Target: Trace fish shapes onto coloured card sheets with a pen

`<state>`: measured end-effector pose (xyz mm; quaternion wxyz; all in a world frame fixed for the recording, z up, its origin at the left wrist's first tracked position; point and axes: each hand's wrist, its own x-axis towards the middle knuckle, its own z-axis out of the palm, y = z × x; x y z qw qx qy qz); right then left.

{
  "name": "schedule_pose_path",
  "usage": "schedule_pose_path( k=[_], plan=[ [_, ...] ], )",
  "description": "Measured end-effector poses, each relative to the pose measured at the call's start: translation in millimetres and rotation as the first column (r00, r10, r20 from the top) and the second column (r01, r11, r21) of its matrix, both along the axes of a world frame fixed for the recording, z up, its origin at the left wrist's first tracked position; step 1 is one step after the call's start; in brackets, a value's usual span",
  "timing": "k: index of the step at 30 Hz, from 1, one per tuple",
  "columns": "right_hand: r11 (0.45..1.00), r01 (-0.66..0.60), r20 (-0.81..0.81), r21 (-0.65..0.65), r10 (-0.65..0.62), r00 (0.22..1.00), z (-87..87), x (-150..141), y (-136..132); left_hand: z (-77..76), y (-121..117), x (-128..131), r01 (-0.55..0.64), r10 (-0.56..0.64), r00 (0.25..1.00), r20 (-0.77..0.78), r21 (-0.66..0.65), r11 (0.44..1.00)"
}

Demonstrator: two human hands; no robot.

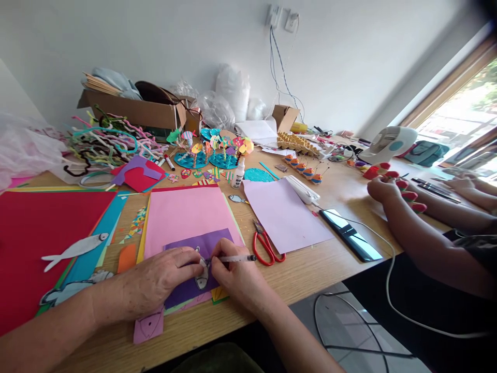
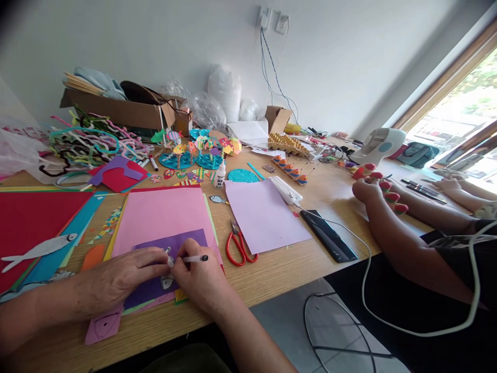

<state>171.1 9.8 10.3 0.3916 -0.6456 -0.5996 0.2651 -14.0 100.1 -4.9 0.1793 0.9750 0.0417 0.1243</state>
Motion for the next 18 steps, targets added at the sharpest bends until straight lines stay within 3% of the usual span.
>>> schedule_pose_path(
  k=[18],
  plan=[
    [0.997, -0.081, 0.069, -0.001, 0.081, 0.994, 3.5, -2, 18, -7.0, 0, -5, -0.019, 0.019, 1.000, 0.015, 0.021, 1.000]
  ],
)
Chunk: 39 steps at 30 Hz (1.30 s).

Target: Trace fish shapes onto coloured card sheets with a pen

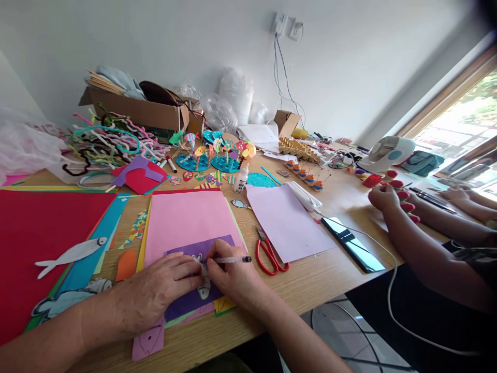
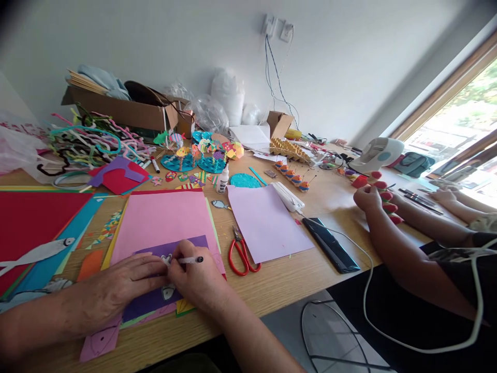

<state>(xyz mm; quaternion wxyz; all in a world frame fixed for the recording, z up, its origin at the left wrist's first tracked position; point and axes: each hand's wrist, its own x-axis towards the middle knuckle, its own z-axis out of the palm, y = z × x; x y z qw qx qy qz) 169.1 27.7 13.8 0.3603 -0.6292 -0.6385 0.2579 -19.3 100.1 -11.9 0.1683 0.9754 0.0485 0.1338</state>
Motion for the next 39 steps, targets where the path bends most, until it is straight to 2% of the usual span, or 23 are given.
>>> schedule_pose_path(
  k=[9, 21, 39],
  plan=[
    [0.998, -0.027, 0.124, -0.048, 0.033, 0.992, 6.9, -2, 1, 2.5, -2, 1, -0.003, -0.004, 0.997, 0.073, 0.093, 0.996],
    [1.000, -0.007, 0.033, -0.024, 0.008, 0.999, 2.0, 1, -1, -15.3, -5, -8, -0.090, 0.090, 0.996, 0.010, 0.111, 0.990],
    [0.999, 0.051, 0.009, -0.020, -0.051, 0.999, -0.1, -1, 6, -24.4, -5, -13, -0.097, 0.099, 0.995, -0.006, 0.117, 0.988]
  ],
)
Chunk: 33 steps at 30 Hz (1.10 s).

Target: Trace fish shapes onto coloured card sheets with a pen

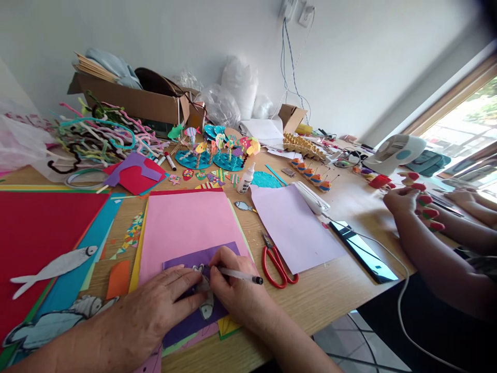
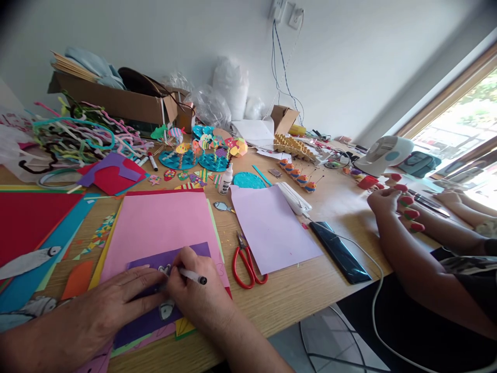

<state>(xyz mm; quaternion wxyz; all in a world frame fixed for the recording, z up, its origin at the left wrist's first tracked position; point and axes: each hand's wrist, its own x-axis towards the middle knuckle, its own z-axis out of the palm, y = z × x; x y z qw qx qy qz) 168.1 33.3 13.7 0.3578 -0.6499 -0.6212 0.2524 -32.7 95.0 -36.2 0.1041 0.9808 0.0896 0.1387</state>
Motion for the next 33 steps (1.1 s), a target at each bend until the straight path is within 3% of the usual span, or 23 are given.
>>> schedule_pose_path(
  k=[7, 21, 33],
  plan=[
    [1.000, -0.009, 0.015, 0.020, 0.009, 1.000, 0.2, -1, 1, 6.1, -2, 4, -0.020, 0.019, 0.999, -0.038, -0.026, 0.999],
    [0.999, -0.041, -0.026, 0.016, 0.041, 0.999, 0.5, 0, 7, 11.1, -1, 5, 0.011, -0.011, 1.000, 0.026, 0.001, 1.000],
    [0.992, -0.108, -0.030, -0.060, 0.106, 0.994, 6.5, 0, 6, 27.4, -1, 7, 0.013, -0.015, 0.994, -0.111, -0.018, 1.000]
  ],
)
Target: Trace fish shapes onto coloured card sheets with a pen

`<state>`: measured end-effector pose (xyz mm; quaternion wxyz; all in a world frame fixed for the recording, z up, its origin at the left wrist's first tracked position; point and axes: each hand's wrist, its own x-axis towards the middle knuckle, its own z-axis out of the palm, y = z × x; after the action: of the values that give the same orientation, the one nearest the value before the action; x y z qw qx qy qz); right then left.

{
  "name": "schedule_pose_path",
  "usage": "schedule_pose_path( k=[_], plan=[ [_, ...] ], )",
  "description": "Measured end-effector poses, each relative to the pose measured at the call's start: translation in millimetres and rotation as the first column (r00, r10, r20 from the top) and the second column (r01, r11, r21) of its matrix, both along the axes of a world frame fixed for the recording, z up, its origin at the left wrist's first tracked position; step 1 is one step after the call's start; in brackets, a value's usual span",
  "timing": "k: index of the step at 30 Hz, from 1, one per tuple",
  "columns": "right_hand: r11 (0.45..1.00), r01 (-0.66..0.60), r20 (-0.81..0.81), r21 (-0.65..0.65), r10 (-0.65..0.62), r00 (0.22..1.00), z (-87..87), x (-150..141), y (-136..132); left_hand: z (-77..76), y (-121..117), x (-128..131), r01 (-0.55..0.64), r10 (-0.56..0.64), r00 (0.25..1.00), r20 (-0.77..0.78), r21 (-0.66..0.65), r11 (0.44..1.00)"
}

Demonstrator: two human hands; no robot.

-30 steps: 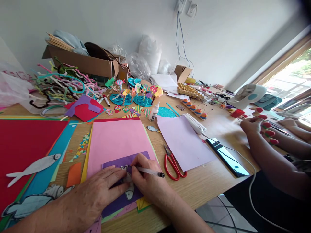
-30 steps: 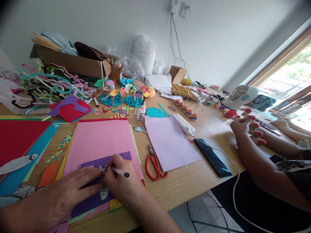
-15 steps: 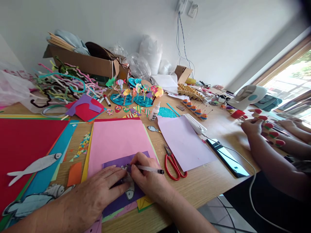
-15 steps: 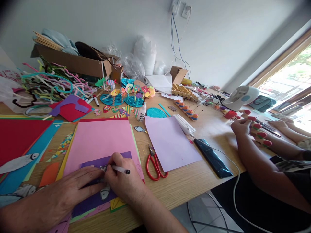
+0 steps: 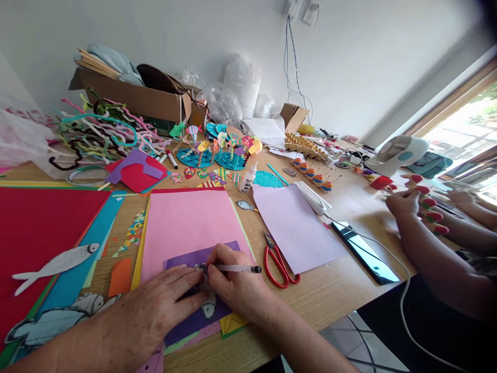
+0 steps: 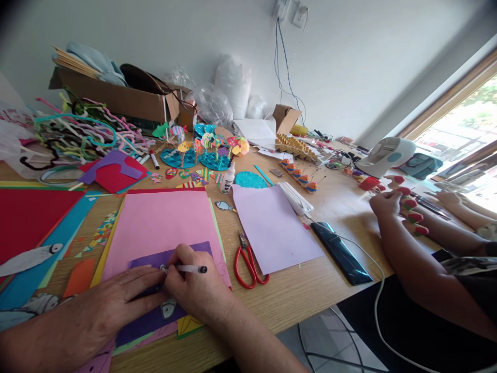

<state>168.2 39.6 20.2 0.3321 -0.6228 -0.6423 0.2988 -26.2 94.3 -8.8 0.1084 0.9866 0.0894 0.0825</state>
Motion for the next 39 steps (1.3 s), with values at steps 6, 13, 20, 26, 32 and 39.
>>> schedule_pose_path(
  k=[6, 13, 20, 26, 32, 39],
  plan=[
    [1.000, -0.005, 0.007, 0.008, 0.005, 1.000, -1.8, 1, 0, 0.6, -1, 1, 0.009, -0.010, 1.000, -0.005, -0.027, 1.000],
    [1.000, 0.003, 0.058, 0.016, -0.004, 0.998, -1.6, 0, 0, 2.6, -1, 3, -0.007, 0.008, 1.000, 0.019, -0.020, 1.000],
    [1.000, 0.009, 0.067, -0.001, -0.009, 0.998, 1.1, -4, 4, 13.6, -3, 6, 0.008, -0.008, 1.000, 0.018, 0.005, 1.000],
    [1.000, 0.000, 0.066, 0.004, 0.000, 0.998, 1.0, -5, 6, 17.3, -2, 5, -0.003, 0.002, 1.000, -0.029, -0.028, 1.000],
    [1.000, -0.014, 0.053, 0.006, 0.014, 0.998, -0.8, -5, 8, 15.1, -1, 3, -0.008, 0.008, 1.000, -0.019, -0.020, 1.000],
    [0.999, -0.041, 0.009, -0.011, 0.041, 0.999, 0.1, -5, 7, 6.6, 2, 2, -0.008, 0.009, 1.000, 0.010, -0.046, 0.999]
  ],
)
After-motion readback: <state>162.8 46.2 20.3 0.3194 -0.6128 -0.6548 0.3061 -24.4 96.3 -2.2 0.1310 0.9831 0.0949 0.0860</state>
